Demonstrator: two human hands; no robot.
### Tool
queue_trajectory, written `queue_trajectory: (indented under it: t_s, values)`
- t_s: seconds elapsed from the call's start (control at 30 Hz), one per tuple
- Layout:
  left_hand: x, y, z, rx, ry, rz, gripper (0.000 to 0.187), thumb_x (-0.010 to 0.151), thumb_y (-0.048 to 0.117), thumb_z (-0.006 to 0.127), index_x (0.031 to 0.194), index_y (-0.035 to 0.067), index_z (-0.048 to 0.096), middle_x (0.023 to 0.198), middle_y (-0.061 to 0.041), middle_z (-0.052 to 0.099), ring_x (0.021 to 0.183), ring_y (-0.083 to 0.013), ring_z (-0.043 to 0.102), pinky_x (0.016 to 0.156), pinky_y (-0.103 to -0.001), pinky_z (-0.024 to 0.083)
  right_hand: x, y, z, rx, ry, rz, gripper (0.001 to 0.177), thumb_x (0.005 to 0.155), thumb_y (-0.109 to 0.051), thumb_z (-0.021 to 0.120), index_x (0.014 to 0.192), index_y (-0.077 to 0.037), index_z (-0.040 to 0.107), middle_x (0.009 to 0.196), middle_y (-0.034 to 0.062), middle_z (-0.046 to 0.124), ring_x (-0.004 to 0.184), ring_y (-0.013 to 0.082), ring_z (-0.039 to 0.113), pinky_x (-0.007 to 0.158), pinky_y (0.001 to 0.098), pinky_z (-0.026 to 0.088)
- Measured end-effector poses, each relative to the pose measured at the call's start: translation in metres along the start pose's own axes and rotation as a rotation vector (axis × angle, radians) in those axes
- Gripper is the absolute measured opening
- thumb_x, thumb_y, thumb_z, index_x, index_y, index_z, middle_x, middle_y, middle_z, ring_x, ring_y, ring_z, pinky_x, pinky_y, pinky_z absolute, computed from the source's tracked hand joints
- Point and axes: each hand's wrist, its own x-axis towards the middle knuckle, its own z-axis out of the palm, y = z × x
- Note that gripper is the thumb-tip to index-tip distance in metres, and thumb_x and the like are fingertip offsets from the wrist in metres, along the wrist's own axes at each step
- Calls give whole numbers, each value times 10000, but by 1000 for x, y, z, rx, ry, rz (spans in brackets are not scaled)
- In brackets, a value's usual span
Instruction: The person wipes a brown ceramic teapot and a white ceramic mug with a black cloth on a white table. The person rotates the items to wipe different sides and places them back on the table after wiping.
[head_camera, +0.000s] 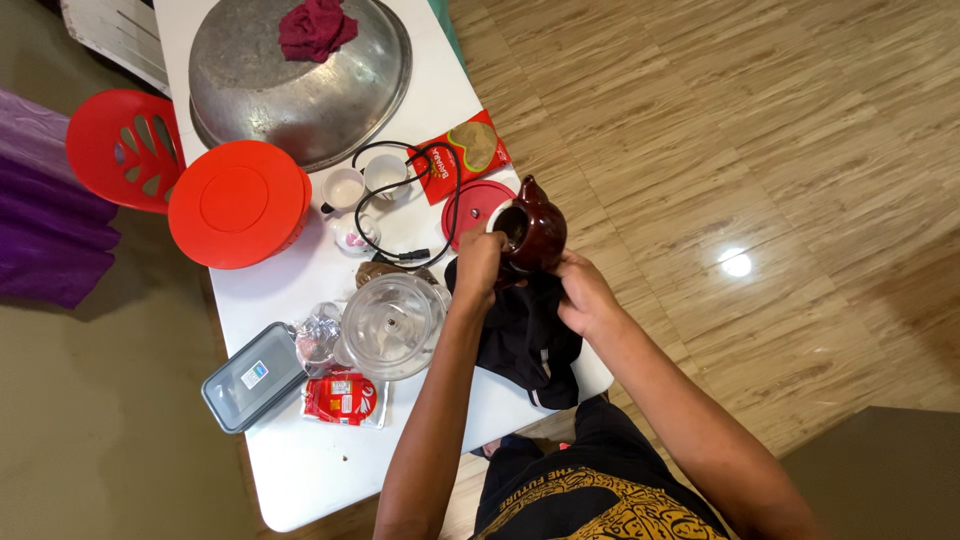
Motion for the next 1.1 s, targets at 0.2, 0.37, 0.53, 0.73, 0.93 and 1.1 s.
queue_trajectory:
  t_s: [0.2,0.37,0.53,0.73,0.93,1.1]
  values:
    - [6,2,-7,-29,44,-28,167,761,33,497,856,-24,622,688,-131,627,473,-280,634,395,-439,559,-3,-16,-14,69,-125,85,337,966,12,513,1284,-26,615,1172,120,714,1045,234,702,958,369,568]
    - [6,-4,-5,-9,14,-19,161,774,25,504,844,-51,628,685,-154,627,464,-290,619,393,-444,557,10,-31,-31,164,-171,8,314,987,-15,512,1287,-42,602,1192,117,697,1088,231,692,994,371,559]
    - [-3,-8,4,-13,-15,-67,213,785,30,498,899,-41,663,700,-154,643,476,-276,639,390,-429,547,21,-25,-33,180,-161,-42,237,1020,-20,538,1239,-41,626,1152,101,708,1060,208,690,985,360,555]
    - [-5,-6,4,9,0,-58,245,785,28,494,933,-42,677,700,-153,642,466,-272,631,389,-417,540,9,-8,-17,65,-107,1,257,972,-4,535,1192,-15,668,1118,122,736,1013,230,700,955,369,565]
    - [-3,-5,-6,-36,48,-49,254,770,24,482,930,-42,667,723,-165,652,476,-277,634,390,-423,548,-6,-13,-13,13,-104,100,302,972,-10,518,1245,-34,645,1176,121,713,1068,238,694,987,374,549]
    - [-10,-11,-15,-44,83,-27,242,786,44,489,937,-45,656,736,-171,650,480,-277,623,386,-426,549,13,-23,-24,73,-185,47,288,1001,-54,509,1272,-36,605,1215,136,687,1093,248,690,1006,385,552]
